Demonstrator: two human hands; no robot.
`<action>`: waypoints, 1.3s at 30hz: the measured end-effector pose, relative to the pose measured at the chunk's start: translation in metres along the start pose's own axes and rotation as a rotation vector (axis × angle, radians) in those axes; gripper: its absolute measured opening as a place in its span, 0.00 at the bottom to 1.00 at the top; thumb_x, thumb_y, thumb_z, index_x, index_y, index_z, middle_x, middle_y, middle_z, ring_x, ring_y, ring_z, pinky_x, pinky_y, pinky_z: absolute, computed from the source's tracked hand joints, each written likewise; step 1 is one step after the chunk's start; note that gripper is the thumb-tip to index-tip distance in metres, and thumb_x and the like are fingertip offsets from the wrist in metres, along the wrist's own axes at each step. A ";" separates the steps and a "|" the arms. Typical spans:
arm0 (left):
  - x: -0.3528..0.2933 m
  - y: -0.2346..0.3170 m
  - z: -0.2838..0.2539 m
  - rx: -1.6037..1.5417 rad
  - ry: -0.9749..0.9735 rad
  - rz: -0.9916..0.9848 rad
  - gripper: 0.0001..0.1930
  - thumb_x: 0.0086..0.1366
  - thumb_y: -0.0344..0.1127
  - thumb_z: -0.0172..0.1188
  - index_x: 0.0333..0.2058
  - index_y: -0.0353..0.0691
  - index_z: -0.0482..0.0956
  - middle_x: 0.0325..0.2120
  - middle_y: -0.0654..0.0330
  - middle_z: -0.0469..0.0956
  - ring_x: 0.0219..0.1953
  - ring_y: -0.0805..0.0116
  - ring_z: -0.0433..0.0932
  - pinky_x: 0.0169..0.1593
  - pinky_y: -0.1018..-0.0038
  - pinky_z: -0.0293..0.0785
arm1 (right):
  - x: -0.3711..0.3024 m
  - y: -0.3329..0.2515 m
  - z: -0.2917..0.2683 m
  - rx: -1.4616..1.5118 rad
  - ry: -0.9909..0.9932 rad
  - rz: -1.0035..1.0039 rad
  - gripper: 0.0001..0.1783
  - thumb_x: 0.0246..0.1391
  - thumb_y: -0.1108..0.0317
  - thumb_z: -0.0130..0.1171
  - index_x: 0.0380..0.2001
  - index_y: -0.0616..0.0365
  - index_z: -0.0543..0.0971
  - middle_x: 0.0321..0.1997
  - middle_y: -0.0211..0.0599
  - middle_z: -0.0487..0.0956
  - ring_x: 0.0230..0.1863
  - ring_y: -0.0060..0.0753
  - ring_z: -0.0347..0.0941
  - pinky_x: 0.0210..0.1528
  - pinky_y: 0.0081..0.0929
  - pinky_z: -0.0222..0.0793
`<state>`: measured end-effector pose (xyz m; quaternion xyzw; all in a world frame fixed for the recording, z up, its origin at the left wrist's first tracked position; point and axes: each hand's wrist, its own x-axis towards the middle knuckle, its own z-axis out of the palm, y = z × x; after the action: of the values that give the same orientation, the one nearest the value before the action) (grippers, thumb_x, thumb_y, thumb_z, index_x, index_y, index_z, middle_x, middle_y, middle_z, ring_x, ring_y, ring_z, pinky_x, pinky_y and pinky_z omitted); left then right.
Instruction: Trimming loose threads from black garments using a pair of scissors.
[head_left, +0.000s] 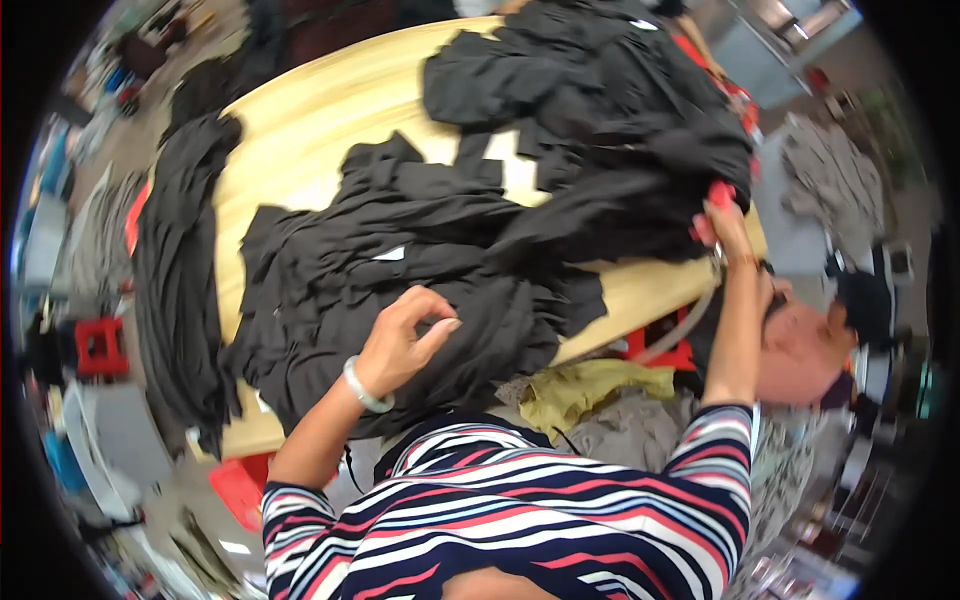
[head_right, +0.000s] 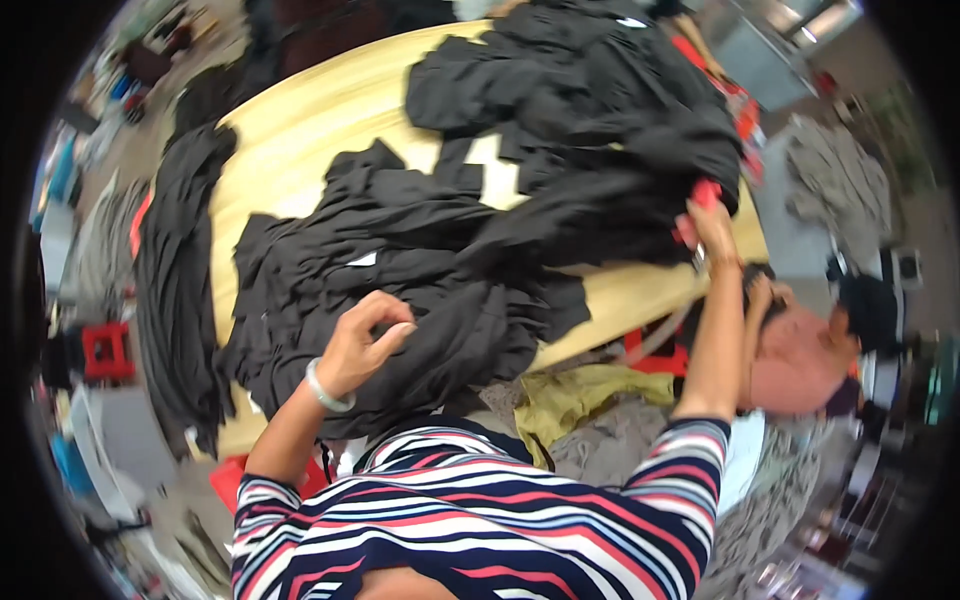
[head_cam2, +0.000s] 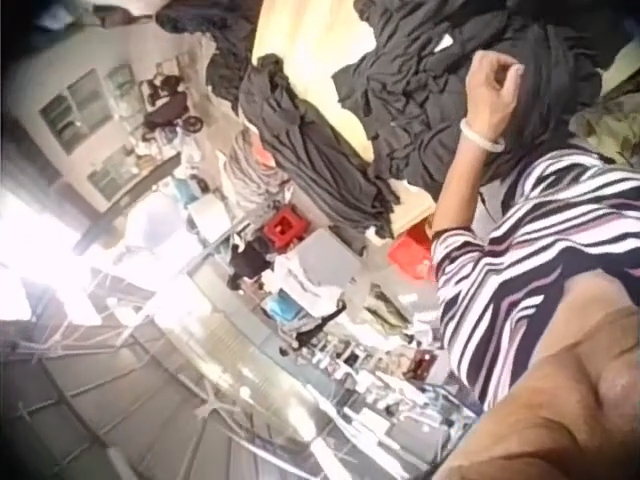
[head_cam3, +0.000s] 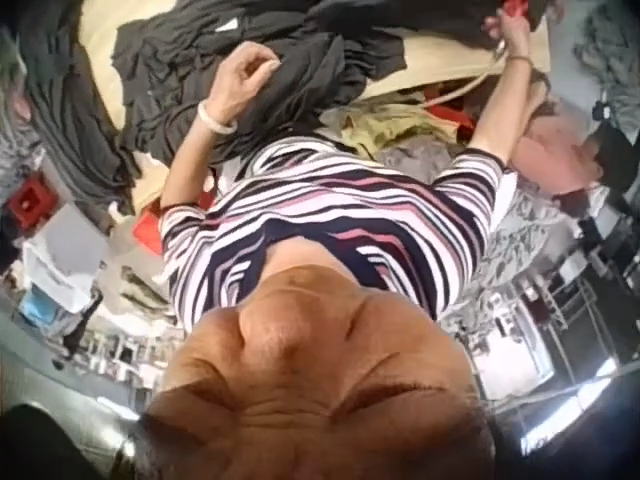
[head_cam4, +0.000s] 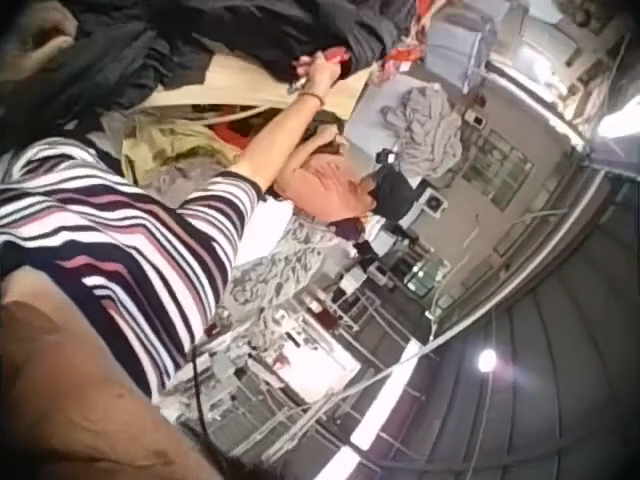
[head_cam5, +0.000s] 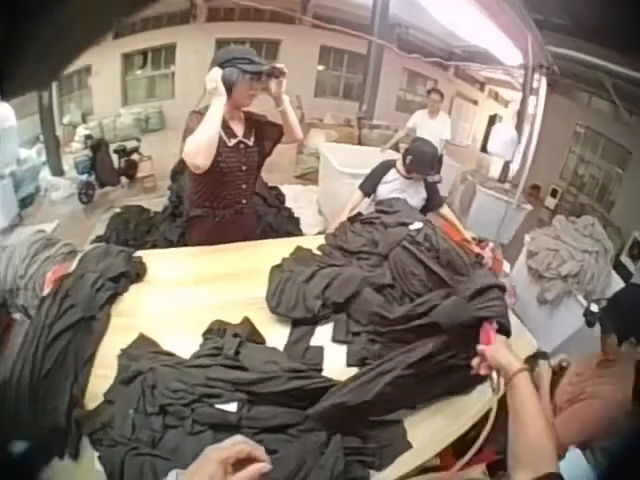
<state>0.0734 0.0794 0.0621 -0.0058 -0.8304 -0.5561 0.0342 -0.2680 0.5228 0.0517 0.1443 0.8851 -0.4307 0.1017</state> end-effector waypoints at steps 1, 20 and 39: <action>0.004 -0.006 0.000 0.005 0.027 -0.023 0.07 0.57 0.30 0.64 0.32 0.35 0.76 0.33 0.54 0.76 0.37 0.56 0.76 0.43 0.69 0.72 | -0.001 0.020 -0.005 -0.059 -0.010 -0.029 0.11 0.57 0.64 0.56 0.42 0.53 0.74 0.19 0.36 0.78 0.13 0.31 0.73 0.14 0.29 0.68; -0.041 -0.144 -0.081 -0.256 0.376 -0.243 0.26 0.62 0.26 0.57 0.60 0.39 0.65 0.55 0.57 0.71 0.57 0.63 0.71 0.56 0.71 0.70 | -0.205 -0.126 0.281 -0.173 -0.979 -0.625 0.44 0.56 0.72 0.55 0.71 0.53 0.44 0.31 0.36 0.77 0.29 0.23 0.74 0.29 0.21 0.71; -0.132 -0.213 -0.161 0.023 0.616 -0.420 0.02 0.64 0.28 0.56 0.32 0.36 0.74 0.24 0.67 0.74 0.28 0.79 0.71 0.34 0.79 0.70 | -0.223 -0.142 0.231 -0.450 -0.912 -0.575 0.15 0.54 0.65 0.60 0.40 0.66 0.74 0.24 0.33 0.79 0.24 0.21 0.73 0.27 0.23 0.70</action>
<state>0.2029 -0.1469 -0.0817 0.3326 -0.7706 -0.5172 0.1677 -0.0949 0.2193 0.0837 -0.3269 0.8251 -0.2611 0.3798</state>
